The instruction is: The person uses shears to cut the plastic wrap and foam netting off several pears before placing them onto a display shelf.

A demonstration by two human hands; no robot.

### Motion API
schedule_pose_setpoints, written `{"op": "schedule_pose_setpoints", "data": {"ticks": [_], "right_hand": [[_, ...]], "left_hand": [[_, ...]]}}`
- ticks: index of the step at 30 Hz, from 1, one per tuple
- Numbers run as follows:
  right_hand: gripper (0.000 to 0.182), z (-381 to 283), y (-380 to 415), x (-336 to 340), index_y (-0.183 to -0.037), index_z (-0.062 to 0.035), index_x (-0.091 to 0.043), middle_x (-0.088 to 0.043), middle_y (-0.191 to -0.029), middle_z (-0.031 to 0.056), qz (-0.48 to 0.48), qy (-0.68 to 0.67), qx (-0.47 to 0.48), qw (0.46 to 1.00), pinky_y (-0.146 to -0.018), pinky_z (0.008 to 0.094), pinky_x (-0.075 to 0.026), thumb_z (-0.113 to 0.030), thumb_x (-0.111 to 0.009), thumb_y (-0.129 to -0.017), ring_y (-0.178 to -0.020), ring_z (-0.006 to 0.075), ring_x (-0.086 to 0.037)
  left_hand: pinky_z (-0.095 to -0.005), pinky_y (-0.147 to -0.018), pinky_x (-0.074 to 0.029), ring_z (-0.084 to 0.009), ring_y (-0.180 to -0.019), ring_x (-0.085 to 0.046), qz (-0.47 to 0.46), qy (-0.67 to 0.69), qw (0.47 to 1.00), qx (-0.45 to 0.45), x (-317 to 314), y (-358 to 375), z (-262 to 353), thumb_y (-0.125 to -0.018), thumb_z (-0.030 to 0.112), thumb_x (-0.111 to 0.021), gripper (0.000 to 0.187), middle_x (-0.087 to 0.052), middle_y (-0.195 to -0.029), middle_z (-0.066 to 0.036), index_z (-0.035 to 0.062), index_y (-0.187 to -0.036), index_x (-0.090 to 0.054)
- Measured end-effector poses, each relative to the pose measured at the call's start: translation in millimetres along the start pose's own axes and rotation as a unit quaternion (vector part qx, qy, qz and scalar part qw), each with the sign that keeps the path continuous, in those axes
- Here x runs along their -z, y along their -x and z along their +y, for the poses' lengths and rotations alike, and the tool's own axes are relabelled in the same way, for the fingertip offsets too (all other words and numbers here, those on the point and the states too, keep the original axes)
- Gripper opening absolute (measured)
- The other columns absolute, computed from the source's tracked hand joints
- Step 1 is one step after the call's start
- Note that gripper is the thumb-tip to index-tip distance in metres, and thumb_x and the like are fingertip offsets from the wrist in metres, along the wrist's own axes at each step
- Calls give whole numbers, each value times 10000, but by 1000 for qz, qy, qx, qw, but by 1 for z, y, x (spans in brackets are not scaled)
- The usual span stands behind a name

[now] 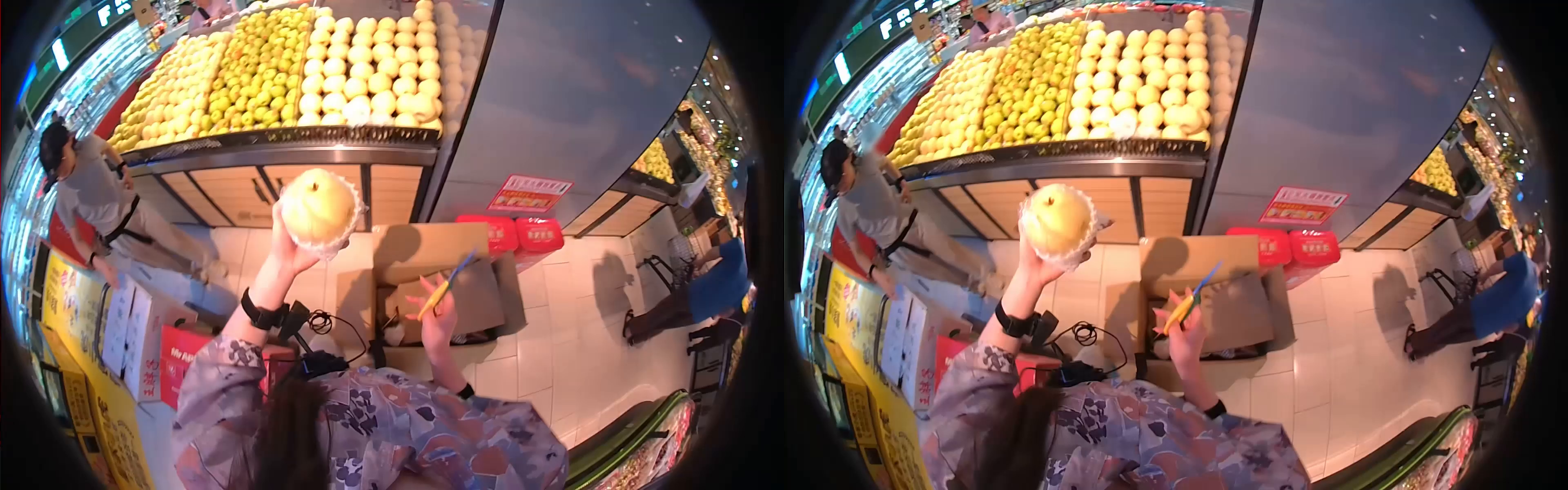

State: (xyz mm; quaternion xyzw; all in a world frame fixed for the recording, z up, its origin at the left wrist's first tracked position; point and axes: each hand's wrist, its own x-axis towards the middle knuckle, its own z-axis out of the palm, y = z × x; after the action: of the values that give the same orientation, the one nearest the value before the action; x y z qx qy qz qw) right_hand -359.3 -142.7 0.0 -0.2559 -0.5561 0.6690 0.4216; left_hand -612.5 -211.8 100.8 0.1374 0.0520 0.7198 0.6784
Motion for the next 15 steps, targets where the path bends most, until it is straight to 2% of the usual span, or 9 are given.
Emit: {"op": "schedule_pose_setpoints", "data": {"ticks": [1, 3, 4, 7, 9, 10, 11, 13, 15], "right_hand": [[473, 10, -4, 6, -1297, -29, -195, -406, -1219, 192, -6, -6, 54, 998, -569, 282, -538, -100, -394, -874, -866, 250, -588], [461, 19, -19, 4, -1306, -42, -175, -375, -1244, 189, 31, -28, 31, 999, -604, 308, -539, -170, -355, -901, -902, 265, -576], [443, 22, -26, -2, -1300, -43, -190, -391, -1229, 189, 72, -76, 4, 995, -605, 311, -539, -173, -345, -906, -911, 266, -573], [366, 20, -48, -38, -1254, -36, -285, -473, -1151, 159, 174, -142, -36, 974, -623, 325, -538, -163, -327, -913, -911, 265, -575], [280, 24, -72, -67, -1122, 21, -439, -536, -1023, 112, 227, -17, -42, 973, -675, 369, -533, -139, -370, -903, -842, 197, -578], [239, 36, -86, -80, -1032, 54, -508, -573, -888, 81, 260, -8, -17, 965, -683, 307, -505, -112, -420, -886, -755, 147, -570], [239, 46, -104, -92, -1032, 54, -508, -573, -888, 81, 284, -4, -8, 959, -683, 307, -505, -112, -420, -886, -755, 147, -570], [239, 67, -144, -124, -1045, 70, -499, -567, -856, 77, 326, 219, 16, 919, -658, 233, -456, -80, -459, -863, -710, 111, -547], [228, 98, -194, -157, -1033, 64, -498, -568, -826, 75, 356, 115, 36, 927, -642, 204, -419, -66, -480, -847, -704, 99, -537]], "left_hand": [[-481, -883, -392, -328, -1132, -396, -31, -10, 999, 7, -5, -24, 10, -720, 614, -442, 771, -338, -1287, -157, 129, -1293, -267], [-469, -872, -402, -309, -1121, -411, 31, -51, 998, 11, 1, -60, 25, -707, 614, -475, 783, -355, -1275, -139, 128, -1287, -275], [-464, -884, -396, -303, -1117, -415, -15, -85, 996, 33, 11, -76, 34, -684, 604, -525, 793, -361, -1271, -132, 125, -1273, -297], [-462, -919, -368, -307, -1120, -413, 7, -58, 989, 136, 34, -115, 63, -662, 600, -559, 792, -378, -1259, -142, 126, -1254, -331], [-505, -884, -382, -394, -1104, -406, 23, -15, 985, 172, 48, -137, 79, -757, 596, -389, 708, -358, -1254, -221, 88, -1247, -341], [-491, -923, -354, -387, -1128, -387, 31, -41, 978, 200, 56, -146, 88, -775, 562, -389, 666, -362, -1249, -225, 83, -1237, -351], [-458, -951, -332, -292, -1130, -409, 1, -96, 962, 256, 75, -155, 102, -756, 522, -489, 650, -382, -1263, -125, 111, -1240, -352], [-451, -936, -346, -275, -1119, -419, -23, -78, 937, 339, 129, -173, 125, -764, 509, -482, 638, -401, -1246, -110, 102, -1238, -354], [-436, -922, -356, -257, -1107, -429, 26, -229, 899, 371, 115, -161, 167, -784, 479, -460, 602, -426, -1220, -97, 93, -1234, -357]]}}
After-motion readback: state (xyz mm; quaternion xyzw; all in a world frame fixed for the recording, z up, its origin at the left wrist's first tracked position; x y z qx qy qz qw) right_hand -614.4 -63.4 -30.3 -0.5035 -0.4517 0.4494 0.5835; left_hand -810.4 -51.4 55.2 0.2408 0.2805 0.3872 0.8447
